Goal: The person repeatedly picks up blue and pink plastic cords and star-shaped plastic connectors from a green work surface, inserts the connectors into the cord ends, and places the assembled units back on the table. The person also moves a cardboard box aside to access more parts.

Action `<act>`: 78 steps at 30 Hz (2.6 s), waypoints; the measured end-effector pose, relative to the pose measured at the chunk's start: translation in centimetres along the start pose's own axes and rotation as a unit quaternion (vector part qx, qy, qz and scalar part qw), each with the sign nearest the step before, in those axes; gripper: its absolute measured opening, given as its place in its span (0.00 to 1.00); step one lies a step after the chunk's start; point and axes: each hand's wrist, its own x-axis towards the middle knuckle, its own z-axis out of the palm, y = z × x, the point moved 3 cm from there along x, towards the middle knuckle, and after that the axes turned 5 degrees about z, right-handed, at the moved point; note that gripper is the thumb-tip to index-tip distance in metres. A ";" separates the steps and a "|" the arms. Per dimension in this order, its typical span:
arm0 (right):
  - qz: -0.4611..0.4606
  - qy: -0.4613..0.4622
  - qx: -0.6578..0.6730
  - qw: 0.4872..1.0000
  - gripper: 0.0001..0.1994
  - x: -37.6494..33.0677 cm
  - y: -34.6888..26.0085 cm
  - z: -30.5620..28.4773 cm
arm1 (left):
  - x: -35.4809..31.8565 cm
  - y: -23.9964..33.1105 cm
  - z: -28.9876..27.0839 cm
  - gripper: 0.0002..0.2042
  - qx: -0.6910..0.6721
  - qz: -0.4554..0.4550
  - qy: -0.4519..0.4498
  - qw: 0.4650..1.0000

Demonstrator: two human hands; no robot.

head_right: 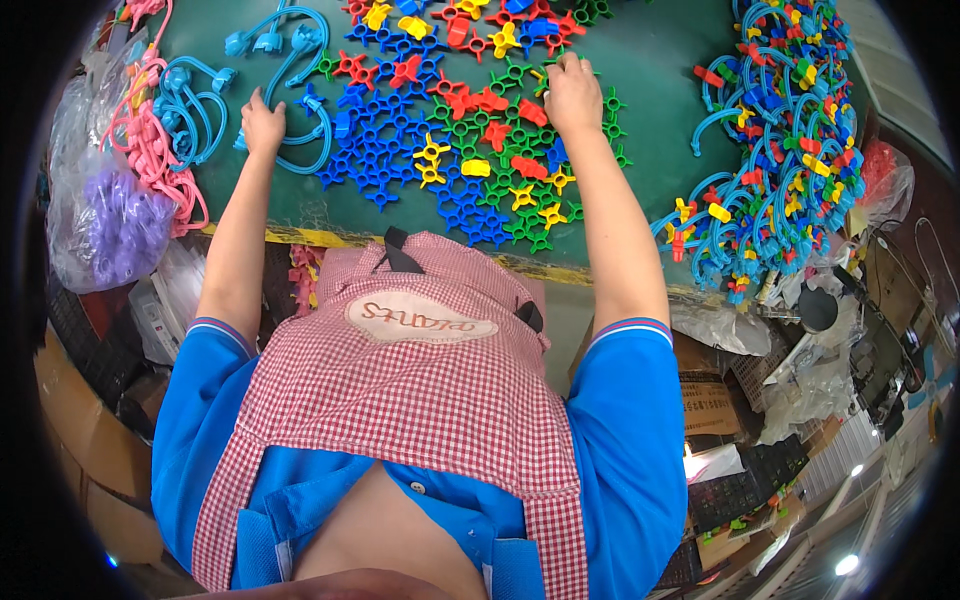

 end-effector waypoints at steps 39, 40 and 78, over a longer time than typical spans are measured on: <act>0.176 -0.078 0.241 0.951 0.16 2.4 -10.0 0.7 | -9.7 14.8 -9.7 0.09 -0.727 -0.008 -0.057 0.684; 0.241 -0.131 0.238 0.932 0.15 2.9 -9.9 1.0 | -9.8 14.7 -9.6 0.09 -0.728 -0.007 -0.058 0.683; 0.018 0.004 0.597 0.802 0.21 -13.3 -7.1 -8.4 | -15.8 18.9 -8.2 0.14 -0.848 -0.108 -0.326 0.403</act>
